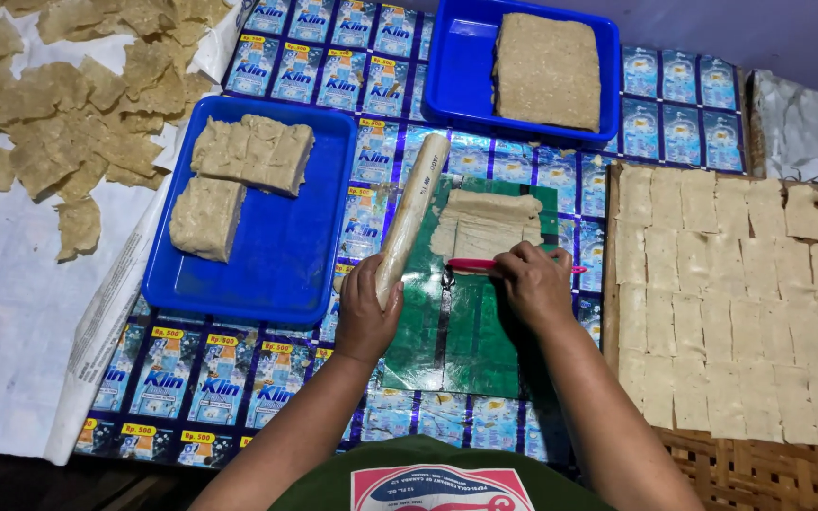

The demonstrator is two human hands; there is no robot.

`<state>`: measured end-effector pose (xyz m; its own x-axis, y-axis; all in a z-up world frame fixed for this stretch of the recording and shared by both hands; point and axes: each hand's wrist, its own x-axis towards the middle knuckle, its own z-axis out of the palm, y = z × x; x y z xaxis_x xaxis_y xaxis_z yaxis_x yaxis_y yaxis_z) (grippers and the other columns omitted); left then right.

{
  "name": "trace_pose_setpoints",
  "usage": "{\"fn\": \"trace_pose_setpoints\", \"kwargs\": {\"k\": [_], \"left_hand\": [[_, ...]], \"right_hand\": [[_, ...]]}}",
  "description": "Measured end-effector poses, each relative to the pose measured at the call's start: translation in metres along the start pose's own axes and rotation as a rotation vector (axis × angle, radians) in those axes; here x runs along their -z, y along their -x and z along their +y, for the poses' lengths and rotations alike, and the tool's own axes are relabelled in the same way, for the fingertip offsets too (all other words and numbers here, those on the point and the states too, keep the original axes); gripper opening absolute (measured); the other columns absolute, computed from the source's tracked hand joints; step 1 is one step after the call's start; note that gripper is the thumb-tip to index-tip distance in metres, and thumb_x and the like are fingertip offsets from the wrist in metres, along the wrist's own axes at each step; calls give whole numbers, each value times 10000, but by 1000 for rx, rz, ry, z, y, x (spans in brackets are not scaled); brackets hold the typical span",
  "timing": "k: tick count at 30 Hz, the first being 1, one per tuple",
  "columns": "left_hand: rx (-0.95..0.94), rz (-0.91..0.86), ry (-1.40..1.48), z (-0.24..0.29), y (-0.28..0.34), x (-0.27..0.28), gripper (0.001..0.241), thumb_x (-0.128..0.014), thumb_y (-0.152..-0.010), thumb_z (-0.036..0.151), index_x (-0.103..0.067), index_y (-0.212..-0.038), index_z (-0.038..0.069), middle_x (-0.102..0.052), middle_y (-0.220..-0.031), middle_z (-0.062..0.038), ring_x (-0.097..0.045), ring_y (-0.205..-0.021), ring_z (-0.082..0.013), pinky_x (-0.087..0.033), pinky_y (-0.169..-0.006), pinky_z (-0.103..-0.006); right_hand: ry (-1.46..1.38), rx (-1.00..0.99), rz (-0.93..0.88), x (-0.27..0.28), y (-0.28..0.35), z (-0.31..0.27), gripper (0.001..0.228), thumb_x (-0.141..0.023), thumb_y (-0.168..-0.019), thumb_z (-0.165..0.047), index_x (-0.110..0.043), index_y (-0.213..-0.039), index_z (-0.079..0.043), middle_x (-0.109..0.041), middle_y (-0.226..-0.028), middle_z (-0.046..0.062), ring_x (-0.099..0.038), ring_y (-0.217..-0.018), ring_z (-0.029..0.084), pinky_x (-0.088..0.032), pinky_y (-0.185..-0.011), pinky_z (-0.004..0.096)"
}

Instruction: Cutting thin slices of dough and placing them onto a woven drying mat.

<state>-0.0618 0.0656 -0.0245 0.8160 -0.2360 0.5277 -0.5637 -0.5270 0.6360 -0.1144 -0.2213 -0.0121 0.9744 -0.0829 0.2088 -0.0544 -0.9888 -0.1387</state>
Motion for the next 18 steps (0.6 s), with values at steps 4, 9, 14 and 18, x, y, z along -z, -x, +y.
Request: {"fn": "trace_pose_setpoints", "kwargs": {"k": [4,9,14,18], "left_hand": [[-3,-2,5,-1,0,1,441,-689,-953,207,-541,-1324,20,-610,-1238,-188,-634,-1112,-416,-512,-934,-502],[1,5,3,-3,1,-3,444,-700,-940,201,-551,-1317,20,-615,-1245,-183,-636,-1116,-412,-513,-939,-500],[3,-5,6,2,-1,1,449,-699,-942,188,-543,-1323,12,-614,-1246,-202,-633,-1114,-428,-513,-938,-512],[9,-10,13,2,-2,1,444,-697,-944,190,-545,-1320,12,-616,-1230,-205,-637,-1098,-431,-515,-928,-512]], "right_hand": [[32,-44,-9,12,5,30,164,-698,-840,-285,-685,-976,-375,-613,-950,-101,-643,-1011,131,-370,-1016,446],[208,-152,-18,13,15,85,189,-689,-874,-271,-690,-1011,-400,-616,-1006,-122,-637,-1082,107,-346,-1073,432],[210,-170,-16,15,14,93,189,-689,-881,-268,-690,-1019,-398,-618,-1000,-117,-643,-1081,116,-346,-1078,432],[216,-165,-22,14,11,92,158,-677,-889,-266,-691,-986,-391,-622,-984,-112,-649,-1061,115,-350,-1075,428]]}}
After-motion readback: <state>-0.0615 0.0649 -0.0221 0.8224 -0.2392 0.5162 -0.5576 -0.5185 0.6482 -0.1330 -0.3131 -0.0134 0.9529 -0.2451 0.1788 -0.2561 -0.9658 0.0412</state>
